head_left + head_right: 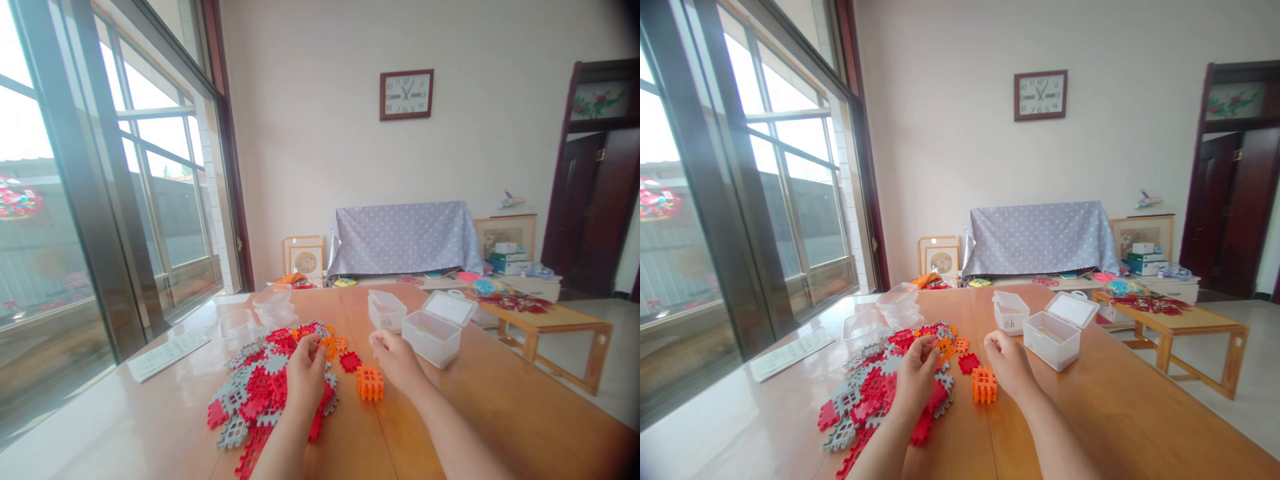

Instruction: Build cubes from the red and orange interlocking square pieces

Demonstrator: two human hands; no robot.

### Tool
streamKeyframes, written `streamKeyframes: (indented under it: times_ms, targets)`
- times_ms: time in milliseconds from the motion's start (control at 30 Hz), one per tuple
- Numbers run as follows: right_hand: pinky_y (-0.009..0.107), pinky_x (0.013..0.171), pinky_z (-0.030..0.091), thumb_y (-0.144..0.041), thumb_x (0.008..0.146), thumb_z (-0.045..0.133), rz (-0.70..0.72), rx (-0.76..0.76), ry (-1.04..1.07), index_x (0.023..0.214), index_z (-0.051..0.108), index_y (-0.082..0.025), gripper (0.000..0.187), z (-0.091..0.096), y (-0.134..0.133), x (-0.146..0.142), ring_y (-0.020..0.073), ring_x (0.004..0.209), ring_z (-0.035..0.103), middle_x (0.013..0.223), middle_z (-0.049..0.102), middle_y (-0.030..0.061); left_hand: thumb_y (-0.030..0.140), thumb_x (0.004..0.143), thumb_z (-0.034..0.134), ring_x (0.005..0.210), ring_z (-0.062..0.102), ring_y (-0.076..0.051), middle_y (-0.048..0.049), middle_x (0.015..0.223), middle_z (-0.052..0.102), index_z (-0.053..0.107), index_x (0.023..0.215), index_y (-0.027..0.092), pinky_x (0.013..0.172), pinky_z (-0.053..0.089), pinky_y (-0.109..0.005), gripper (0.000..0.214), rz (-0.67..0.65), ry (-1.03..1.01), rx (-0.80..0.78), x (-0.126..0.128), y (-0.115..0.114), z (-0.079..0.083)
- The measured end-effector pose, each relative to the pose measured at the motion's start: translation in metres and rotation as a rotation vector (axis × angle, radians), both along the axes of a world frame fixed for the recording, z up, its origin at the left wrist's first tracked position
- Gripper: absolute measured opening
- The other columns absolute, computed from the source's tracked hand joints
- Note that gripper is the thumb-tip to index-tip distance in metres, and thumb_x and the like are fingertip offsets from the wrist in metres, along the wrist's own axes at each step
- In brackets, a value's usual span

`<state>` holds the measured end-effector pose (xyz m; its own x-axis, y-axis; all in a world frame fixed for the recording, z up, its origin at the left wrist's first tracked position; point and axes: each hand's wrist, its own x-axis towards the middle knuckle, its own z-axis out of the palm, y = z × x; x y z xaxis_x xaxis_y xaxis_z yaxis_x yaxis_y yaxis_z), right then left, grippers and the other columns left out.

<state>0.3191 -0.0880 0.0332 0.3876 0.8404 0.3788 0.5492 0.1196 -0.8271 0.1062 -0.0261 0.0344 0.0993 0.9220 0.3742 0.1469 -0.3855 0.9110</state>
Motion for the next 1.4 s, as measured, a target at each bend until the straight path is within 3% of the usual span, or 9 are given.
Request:
streamKeyframes:
  times_ms: [100, 233, 333, 533, 633, 767, 933, 1200, 1400]
  targets:
    - [0.027, 0.060, 0.047, -0.048, 0.089, 0.048, 0.096, -0.012, 0.064, 0.089, 0.063, -0.022, 0.030, 0.002, 0.000, -0.011, 0.0181, 0.066, 0.063, 0.072, 0.067, 0.0003, 0.047, 0.071, 0.077, 0.077, 0.060, -0.016, -0.0037, 0.088, 0.067, 0.062, 0.102, 0.018, 0.071, 0.045, -0.026, 0.045, -0.162, -0.357, -0.210, 0.008, -0.002, -0.002]
    - [0.030, 0.071, 0.054, -0.050, 0.088, 0.054, 0.317, -0.013, 0.183, 0.100, 0.063, -0.021, 0.033, 0.003, -0.001, -0.027, 0.0198, 0.080, 0.068, 0.089, 0.072, 0.0032, 0.041, 0.066, 0.082, 0.069, 0.060, -0.012, 0.0012, 0.077, 0.061, 0.057, 0.092, 0.019, 0.065, 0.045, -0.022, 0.042, -0.308, -0.497, -0.351, 0.015, -0.016, 0.004]
    - [0.031, 0.077, 0.054, -0.049, 0.089, 0.057, 0.414, 0.034, 0.268, 0.100, 0.062, -0.020, 0.031, 0.008, -0.004, -0.035, 0.0200, 0.084, 0.068, 0.092, 0.072, 0.0031, 0.037, 0.068, 0.080, 0.069, 0.062, -0.012, 0.0019, 0.075, 0.060, 0.053, 0.087, 0.021, 0.066, 0.046, -0.022, 0.037, -0.404, -0.496, -0.410, 0.018, -0.026, 0.009]
    - [0.032, 0.080, 0.052, -0.041, 0.092, 0.054, 0.482, -0.024, 0.226, 0.116, 0.065, -0.019, 0.035, 0.019, -0.013, -0.030, 0.0205, 0.090, 0.065, 0.091, 0.070, 0.0028, 0.045, 0.075, 0.075, 0.060, 0.053, -0.009, 0.0010, 0.075, 0.060, 0.062, 0.097, 0.021, 0.053, 0.035, -0.018, 0.035, -0.397, -0.329, -0.375, 0.015, -0.029, 0.011]
    - [0.034, 0.087, 0.051, -0.040, 0.091, 0.055, 0.415, -0.031, 0.162, 0.128, 0.062, -0.020, 0.043, 0.017, -0.013, -0.028, 0.0201, 0.094, 0.064, 0.099, 0.069, 0.0040, 0.050, 0.075, 0.075, 0.052, 0.047, -0.008, 0.0023, 0.064, 0.057, 0.063, 0.094, 0.019, 0.051, 0.033, -0.019, 0.038, -0.420, -0.311, -0.408, 0.014, -0.026, 0.007]
    - [0.036, 0.095, 0.049, -0.039, 0.082, 0.069, 0.238, 0.062, -0.064, 0.133, 0.057, -0.023, 0.055, 0.015, -0.015, -0.031, 0.0223, 0.105, 0.061, 0.117, 0.064, 0.0067, 0.043, 0.069, 0.080, 0.061, 0.057, -0.010, 0.0009, 0.069, 0.060, 0.058, 0.085, 0.019, 0.060, 0.043, -0.020, 0.036, -0.426, -0.401, -0.461, 0.018, -0.023, 0.001]
    - [0.038, 0.099, 0.047, -0.039, 0.076, 0.075, 0.231, 0.087, -0.291, 0.126, 0.062, -0.025, 0.053, 0.025, -0.022, -0.031, 0.0253, 0.112, 0.059, 0.119, 0.064, 0.0079, 0.043, 0.067, 0.082, 0.064, 0.062, -0.011, 0.0019, 0.072, 0.061, 0.056, 0.084, 0.020, 0.065, 0.047, -0.021, 0.039, -0.475, -0.433, -0.523, 0.018, -0.024, 0.002]
    - [0.036, 0.089, 0.051, -0.026, 0.080, 0.062, 0.296, -0.076, -0.166, 0.112, 0.072, -0.021, 0.034, 0.020, -0.018, 0.002, 0.0221, 0.093, 0.066, 0.102, 0.074, 0.0050, 0.040, 0.070, 0.082, 0.078, 0.071, -0.016, -0.0057, 0.087, 0.071, 0.061, 0.095, 0.017, 0.074, 0.051, -0.025, 0.040, -0.602, -0.376, -0.618, 0.020, -0.027, 0.001]
    - [0.039, 0.092, 0.051, -0.031, 0.079, 0.065, 0.336, -0.093, -0.112, 0.122, 0.070, -0.021, 0.044, 0.023, -0.023, 0.000, 0.0252, 0.102, 0.065, 0.114, 0.073, 0.0077, 0.034, 0.067, 0.086, 0.080, 0.072, -0.018, -0.0062, 0.087, 0.072, 0.060, 0.095, 0.017, 0.075, 0.053, -0.027, 0.041, -0.638, -0.407, -0.635, 0.021, -0.030, 0.001]
